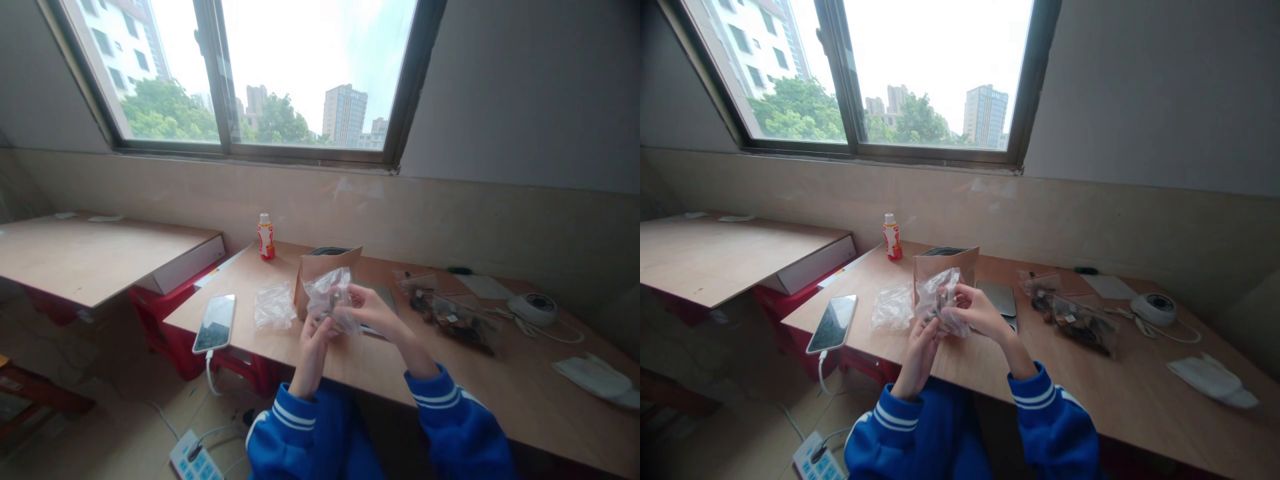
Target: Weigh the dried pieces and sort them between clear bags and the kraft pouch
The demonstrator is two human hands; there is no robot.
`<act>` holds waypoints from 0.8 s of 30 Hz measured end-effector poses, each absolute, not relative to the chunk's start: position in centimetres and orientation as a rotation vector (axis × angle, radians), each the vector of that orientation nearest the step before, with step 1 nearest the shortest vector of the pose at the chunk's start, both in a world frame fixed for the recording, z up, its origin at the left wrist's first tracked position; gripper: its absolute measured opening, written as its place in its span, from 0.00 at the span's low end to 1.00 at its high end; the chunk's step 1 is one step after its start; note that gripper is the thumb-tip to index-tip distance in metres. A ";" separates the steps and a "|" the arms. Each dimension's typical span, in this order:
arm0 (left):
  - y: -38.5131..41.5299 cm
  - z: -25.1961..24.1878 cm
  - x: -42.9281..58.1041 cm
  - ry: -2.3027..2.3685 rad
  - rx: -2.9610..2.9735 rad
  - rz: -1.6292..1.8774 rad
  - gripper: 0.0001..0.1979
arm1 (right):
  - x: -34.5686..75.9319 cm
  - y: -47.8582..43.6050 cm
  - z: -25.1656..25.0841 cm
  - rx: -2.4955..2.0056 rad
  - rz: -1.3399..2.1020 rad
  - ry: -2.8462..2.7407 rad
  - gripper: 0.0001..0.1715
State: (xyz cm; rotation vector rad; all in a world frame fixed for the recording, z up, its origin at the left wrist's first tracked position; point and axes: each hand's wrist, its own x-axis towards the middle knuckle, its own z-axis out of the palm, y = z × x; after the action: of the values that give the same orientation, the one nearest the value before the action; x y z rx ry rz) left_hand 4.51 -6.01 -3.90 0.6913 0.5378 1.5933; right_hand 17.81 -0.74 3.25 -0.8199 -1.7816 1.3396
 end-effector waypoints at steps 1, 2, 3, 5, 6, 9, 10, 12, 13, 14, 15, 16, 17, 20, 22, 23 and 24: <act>-5.9 -4.1 4.6 0.564 0.687 1.574 0.17 | 18.0 -0.7 3.4 -0.840 1.280 -1.779 0.26; -5.8 -4.3 4.6 0.591 0.686 1.556 0.17 | 18.1 -0.7 3.5 -0.853 1.223 -1.778 0.25; -5.8 -4.5 4.7 0.615 0.688 1.542 0.17 | 18.3 -0.7 3.6 -0.862 1.178 -1.780 0.24; -5.7 -4.5 4.9 0.652 0.698 1.557 0.17 | 18.5 -0.8 3.9 -0.863 1.144 -1.801 0.23; -5.7 -4.5 4.9 0.664 0.696 1.586 0.16 | 18.6 -0.9 4.1 -0.861 1.139 -1.814 0.23; -5.8 -4.2 4.8 0.692 0.613 1.694 0.15 | 18.9 -1.2 4.6 -0.865 1.109 -1.813 0.22; -5.8 -4.1 4.6 0.701 0.563 1.726 0.15 | 19.0 -1.2 4.8 -0.863 1.104 -1.793 0.21; -5.8 -4.2 4.1 0.726 0.470 1.781 0.16 | 19.3 -1.0 5.1 -0.841 1.109 -1.742 0.22; -5.8 -4.3 3.8 0.738 0.443 1.802 0.17 | 19.4 -0.7 5.2 -0.820 1.100 -1.706 0.22; -5.8 -4.4 3.4 0.751 0.430 1.816 0.17 | 19.3 -0.2 5.4 -0.794 1.070 -1.657 0.21; -5.8 -4.5 3.1 0.767 0.428 1.824 0.18 | 19.1 0.5 5.5 -0.764 1.016 -1.598 0.21; -5.9 -4.6 2.8 0.785 0.429 1.828 0.18 | 18.7 1.2 5.7 -0.731 0.946 -1.528 0.20; -5.9 -4.6 2.5 0.805 0.433 1.831 0.19 | 18.1 2.0 5.9 -0.695 0.870 -1.455 0.19; -6.3 -4.4 2.0 0.864 0.446 1.837 0.19 | 16.0 4.6 6.6 -0.599 0.673 -1.313 0.17; -6.5 -4.2 1.8 0.891 0.460 1.850 0.20 | 14.7 6.0 6.7 -0.565 0.563 -1.340 0.15; -6.6 -4.1 1.7 0.904 0.465 1.858 0.20 | 14.3 6.5 6.5 -0.567 0.507 -1.394 0.14; -6.6 -4.1 1.7 0.916 0.469 1.866 0.20 | 14.0 6.8 6.2 -0.581 0.449 -1.465 0.13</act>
State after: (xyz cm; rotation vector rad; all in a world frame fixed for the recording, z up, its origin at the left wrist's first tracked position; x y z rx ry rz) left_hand 1.72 -6.60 -4.07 0.4695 0.9156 1.8663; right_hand 14.00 6.82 6.23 -0.5806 -1.4650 0.4485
